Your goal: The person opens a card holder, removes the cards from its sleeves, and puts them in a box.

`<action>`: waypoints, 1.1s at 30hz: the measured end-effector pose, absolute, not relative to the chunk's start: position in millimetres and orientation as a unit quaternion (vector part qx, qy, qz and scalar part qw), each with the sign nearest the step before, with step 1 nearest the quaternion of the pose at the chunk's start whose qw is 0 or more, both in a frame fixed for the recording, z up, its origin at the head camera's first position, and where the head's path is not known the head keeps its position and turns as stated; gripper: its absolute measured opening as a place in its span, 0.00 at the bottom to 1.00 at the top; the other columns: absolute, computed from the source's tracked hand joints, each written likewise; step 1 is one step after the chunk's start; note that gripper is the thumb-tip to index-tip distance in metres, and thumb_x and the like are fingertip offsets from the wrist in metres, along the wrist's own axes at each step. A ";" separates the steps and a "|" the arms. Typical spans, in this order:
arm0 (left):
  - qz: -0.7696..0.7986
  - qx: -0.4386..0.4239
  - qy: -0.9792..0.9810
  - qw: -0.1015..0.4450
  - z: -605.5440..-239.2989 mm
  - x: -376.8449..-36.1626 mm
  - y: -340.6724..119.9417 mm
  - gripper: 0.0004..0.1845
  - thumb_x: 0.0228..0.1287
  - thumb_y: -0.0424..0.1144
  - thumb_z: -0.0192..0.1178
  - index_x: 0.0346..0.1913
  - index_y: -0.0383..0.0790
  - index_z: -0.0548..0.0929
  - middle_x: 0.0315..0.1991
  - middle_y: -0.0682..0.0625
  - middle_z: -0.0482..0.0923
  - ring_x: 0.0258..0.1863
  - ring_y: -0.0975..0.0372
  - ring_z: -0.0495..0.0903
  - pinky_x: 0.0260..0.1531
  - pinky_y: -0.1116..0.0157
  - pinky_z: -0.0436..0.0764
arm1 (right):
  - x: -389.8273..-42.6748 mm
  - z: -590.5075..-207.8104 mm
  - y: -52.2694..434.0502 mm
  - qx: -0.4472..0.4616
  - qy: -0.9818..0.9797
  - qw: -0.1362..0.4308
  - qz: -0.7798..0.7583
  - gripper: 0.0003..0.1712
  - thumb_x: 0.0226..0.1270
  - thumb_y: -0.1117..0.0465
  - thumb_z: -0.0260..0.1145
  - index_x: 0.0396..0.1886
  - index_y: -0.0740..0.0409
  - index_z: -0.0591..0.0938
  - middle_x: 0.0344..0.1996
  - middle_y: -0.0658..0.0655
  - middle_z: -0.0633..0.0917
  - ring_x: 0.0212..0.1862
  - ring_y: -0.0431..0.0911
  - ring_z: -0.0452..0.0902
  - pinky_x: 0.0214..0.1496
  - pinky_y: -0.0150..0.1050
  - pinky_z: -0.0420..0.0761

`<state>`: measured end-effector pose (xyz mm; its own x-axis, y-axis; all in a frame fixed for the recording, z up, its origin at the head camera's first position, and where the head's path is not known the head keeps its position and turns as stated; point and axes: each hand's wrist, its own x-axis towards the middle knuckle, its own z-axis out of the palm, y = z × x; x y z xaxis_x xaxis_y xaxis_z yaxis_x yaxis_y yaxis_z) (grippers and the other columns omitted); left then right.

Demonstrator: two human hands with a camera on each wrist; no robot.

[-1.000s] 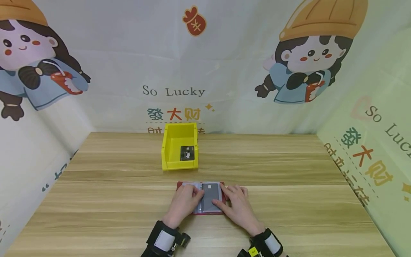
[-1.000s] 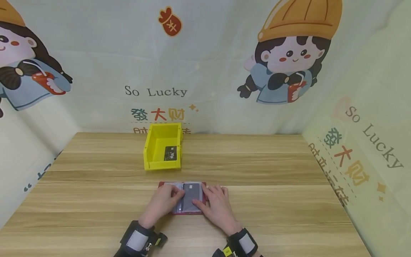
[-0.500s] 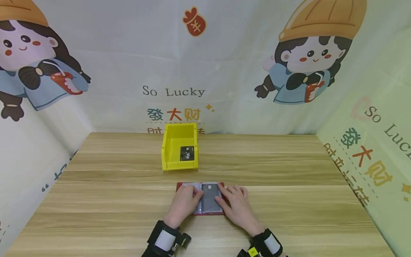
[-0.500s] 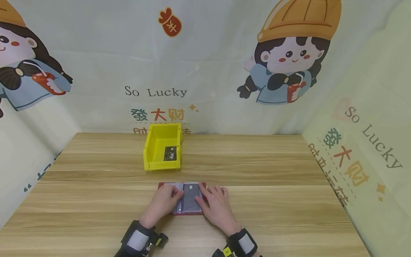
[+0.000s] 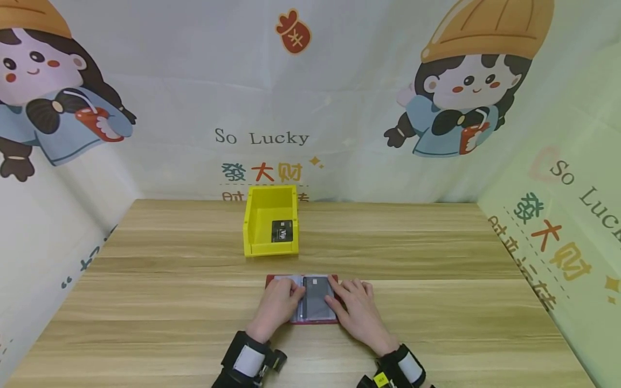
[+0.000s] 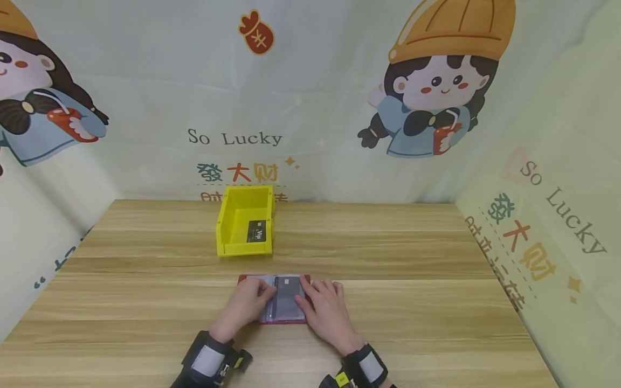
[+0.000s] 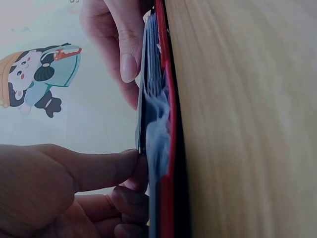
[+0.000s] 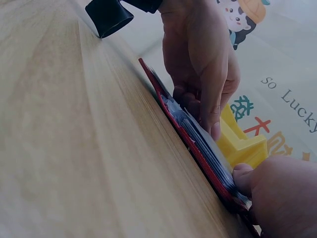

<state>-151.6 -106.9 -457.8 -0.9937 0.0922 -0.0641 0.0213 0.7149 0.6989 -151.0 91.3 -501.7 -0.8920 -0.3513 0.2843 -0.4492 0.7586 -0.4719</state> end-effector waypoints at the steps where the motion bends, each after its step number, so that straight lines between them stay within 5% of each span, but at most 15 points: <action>1: 0.378 0.031 0.924 0.047 -457.6 -151.9 -107.2 0.13 0.70 0.35 0.61 0.26 0.34 0.83 0.18 0.52 0.69 0.19 0.64 0.69 0.20 0.72 0.64 | -151.1 -501.7 91.2 0.214 -0.934 0.089 0.273 0.25 0.72 0.53 0.64 0.64 0.60 0.80 0.34 0.52 0.82 0.39 0.44 0.67 0.52 0.47 0.61; 33: 0.391 -0.011 0.914 0.112 -446.2 -150.3 -115.1 0.13 0.67 0.41 0.66 0.27 0.35 0.85 0.15 0.55 0.65 0.19 0.63 0.68 0.21 0.69 0.62 | -149.9 -499.2 90.8 0.215 -0.933 0.083 0.275 0.27 0.72 0.52 0.63 0.65 0.60 0.79 0.36 0.53 0.82 0.41 0.45 0.68 0.53 0.48 0.60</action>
